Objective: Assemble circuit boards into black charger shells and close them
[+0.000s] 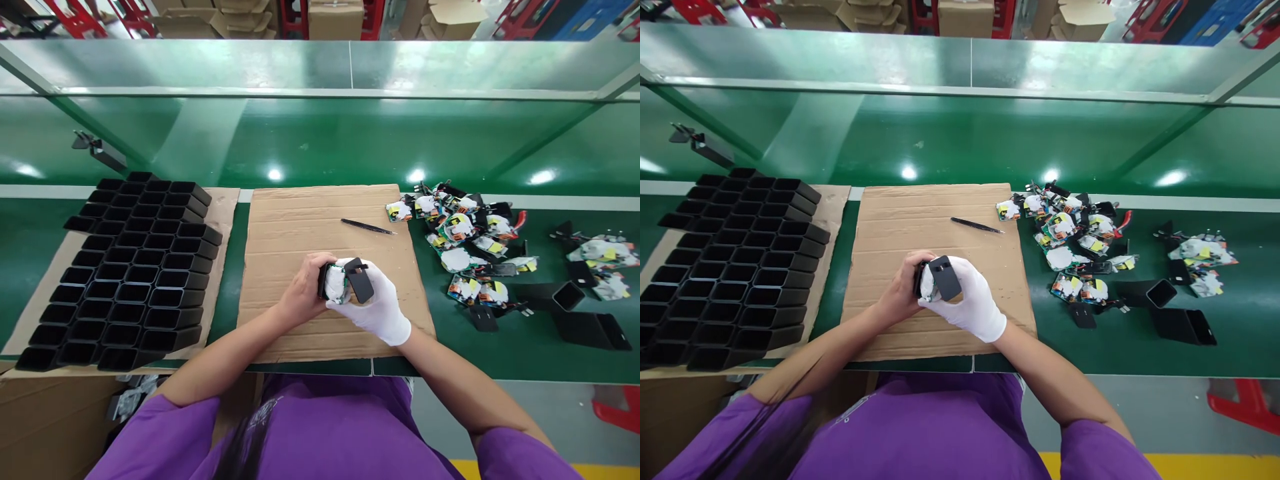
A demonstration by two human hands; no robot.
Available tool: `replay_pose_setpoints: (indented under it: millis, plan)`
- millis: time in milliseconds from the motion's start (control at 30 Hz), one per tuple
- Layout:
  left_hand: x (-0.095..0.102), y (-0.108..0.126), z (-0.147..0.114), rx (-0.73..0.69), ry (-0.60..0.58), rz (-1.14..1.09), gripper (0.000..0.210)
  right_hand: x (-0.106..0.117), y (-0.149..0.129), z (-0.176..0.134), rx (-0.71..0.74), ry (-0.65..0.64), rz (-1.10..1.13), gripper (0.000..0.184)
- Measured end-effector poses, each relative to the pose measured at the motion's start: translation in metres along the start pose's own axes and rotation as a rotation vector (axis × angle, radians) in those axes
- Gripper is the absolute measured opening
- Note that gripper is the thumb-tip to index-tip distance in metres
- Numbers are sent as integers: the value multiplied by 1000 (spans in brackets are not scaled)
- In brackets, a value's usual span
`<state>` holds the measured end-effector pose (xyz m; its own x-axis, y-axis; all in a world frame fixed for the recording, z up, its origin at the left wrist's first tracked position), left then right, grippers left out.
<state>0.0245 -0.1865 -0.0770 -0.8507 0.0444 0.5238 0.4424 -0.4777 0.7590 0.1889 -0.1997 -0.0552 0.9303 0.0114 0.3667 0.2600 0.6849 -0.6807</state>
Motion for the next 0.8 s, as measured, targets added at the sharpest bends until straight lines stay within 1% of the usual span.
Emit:
replay_pose_setpoints:
  millis: [167, 333, 433, 533, 700, 800]
  plan:
    - [-1, -1, -1, 41, -26, -39, 57, 0, -2, 4, 45, -1, -15, 49]
    - [-2, 0, -2, 45, -30, -53, 59, -1, -2, 6, 31, -12, -22, 36]
    - [-3, -1, -3, 40, -31, -55, 64, -2, -3, 7, 37, 3, -26, 33]
    - [-3, -2, -3, 34, -42, -51, 65, -2, -4, 8, 66, 13, -7, 29]
    - [-3, -1, -3, 37, -57, -54, 67, -1, -2, 6, 3, -18, -14, 28]
    - [-3, -2, -3, 48, -62, -47, 68, -2, -2, 4, -25, -25, -14, 31]
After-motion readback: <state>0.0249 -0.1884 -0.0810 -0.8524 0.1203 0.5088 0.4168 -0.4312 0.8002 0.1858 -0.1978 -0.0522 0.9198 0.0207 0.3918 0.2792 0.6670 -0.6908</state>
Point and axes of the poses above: each hand's wrist, its own z-axis towards the middle knuckle, its own x-axis out of the back of the hand, y = z × x, the point moved 2 cm from there along z, towards the middle knuckle, and after that the axes turned 13 degrees about x, right-handed, at the moved point
